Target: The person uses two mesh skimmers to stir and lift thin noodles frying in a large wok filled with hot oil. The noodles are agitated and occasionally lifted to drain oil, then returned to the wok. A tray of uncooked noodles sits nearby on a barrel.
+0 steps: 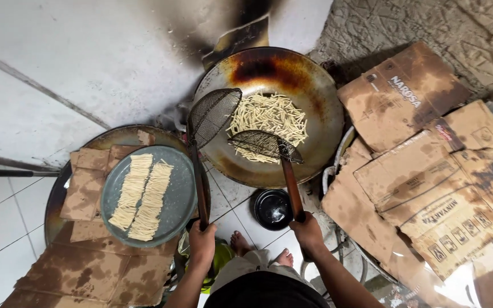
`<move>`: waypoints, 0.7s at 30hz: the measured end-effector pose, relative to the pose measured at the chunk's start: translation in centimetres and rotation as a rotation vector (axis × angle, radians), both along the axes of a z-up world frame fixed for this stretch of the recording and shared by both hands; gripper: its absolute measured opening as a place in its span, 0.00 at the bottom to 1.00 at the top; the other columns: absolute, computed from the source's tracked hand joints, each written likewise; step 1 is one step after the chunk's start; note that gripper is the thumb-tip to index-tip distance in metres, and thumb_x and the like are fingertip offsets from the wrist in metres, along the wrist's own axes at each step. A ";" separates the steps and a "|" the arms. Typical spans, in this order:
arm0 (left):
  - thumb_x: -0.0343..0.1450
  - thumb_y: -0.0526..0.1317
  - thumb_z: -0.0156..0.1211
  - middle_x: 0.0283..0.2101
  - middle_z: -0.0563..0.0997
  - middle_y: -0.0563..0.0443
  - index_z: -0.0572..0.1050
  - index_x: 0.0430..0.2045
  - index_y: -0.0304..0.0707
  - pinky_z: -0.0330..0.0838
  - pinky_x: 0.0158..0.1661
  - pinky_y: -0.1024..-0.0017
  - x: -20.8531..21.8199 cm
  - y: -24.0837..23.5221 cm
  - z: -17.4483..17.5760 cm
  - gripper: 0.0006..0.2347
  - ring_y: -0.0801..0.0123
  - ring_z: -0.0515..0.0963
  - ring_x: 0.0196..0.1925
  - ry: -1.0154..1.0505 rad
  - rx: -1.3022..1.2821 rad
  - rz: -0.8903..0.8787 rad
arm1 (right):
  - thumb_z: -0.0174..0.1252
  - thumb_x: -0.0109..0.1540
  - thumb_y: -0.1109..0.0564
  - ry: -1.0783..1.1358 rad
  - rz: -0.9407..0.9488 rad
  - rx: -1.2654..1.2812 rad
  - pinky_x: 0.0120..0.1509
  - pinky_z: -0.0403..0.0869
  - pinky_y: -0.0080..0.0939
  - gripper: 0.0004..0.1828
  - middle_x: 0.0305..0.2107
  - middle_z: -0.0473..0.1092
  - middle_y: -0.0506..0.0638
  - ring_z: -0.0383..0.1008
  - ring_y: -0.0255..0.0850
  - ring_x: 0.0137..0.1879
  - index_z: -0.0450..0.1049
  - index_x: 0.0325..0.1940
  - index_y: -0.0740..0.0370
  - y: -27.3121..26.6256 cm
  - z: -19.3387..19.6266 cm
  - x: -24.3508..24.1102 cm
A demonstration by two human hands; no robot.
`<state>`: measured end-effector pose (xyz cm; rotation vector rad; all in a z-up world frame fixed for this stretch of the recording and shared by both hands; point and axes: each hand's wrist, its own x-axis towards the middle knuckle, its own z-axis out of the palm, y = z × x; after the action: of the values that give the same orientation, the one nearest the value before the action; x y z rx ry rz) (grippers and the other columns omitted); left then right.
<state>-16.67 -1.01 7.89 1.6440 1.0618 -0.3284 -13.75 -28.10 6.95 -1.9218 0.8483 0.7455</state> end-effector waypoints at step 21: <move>0.66 0.34 0.55 0.25 0.65 0.50 0.75 0.31 0.36 0.54 0.26 0.65 0.9 5.0 1.1 0.04 0.69 0.59 0.22 -0.049 -0.013 0.084 | 0.56 0.52 0.53 -0.023 0.170 -0.096 0.33 0.62 0.46 0.11 0.22 0.69 0.48 0.67 0.43 0.29 0.72 0.35 0.59 4.3 -6.7 7.6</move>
<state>-15.78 3.96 8.99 1.5836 1.0866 -0.2380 -6.12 -23.84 0.21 -2.1039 0.7247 0.7944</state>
